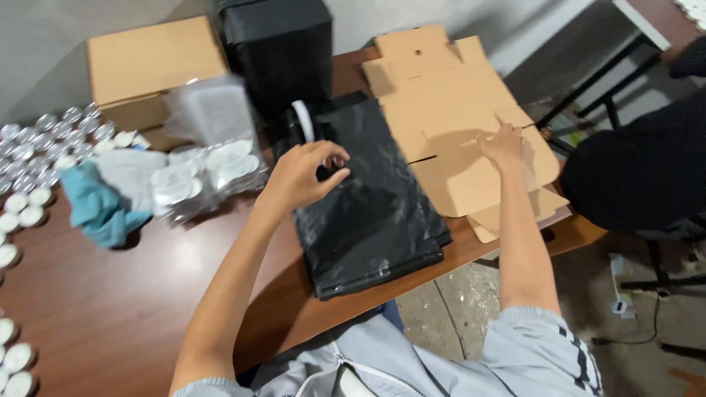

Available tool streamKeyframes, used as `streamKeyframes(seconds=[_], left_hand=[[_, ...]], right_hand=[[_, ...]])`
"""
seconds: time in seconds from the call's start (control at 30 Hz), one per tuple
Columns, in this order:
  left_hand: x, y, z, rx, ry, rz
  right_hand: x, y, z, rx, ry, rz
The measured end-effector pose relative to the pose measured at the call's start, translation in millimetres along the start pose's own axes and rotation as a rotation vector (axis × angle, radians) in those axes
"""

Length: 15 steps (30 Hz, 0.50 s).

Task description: Packing small candles into plastic bags and then into a cardboard box.

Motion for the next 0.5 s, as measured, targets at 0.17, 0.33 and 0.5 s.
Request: streamKeyframes(seconds=[0.17,0.33,0.5], left_hand=[[15.2,-3.0,-10.3,-0.081,0.051,0.04],[9.6,-9.0,-13.6,-0.084,0.157,0.042],[13.1,-22.0,-23.3,-0.15,0.213,0.064]], right_hand=[[19.1,33.7,-17.0,-0.168,-0.248,0.061],[41.0,25.7,-38.0,-0.095,-0.254,0.083],[23.4,53.5,-27.3,0.191,-0.083,0.045]])
Point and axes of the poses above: each hand's wrist, its own z-axis away from the middle knuckle, its own y-axis out of the back of the hand, x = y × z, the point moved 1 cm from there along -z, towards the middle knuckle, and after that the axes turned 13 degrees about x, right-handed, at the moved point
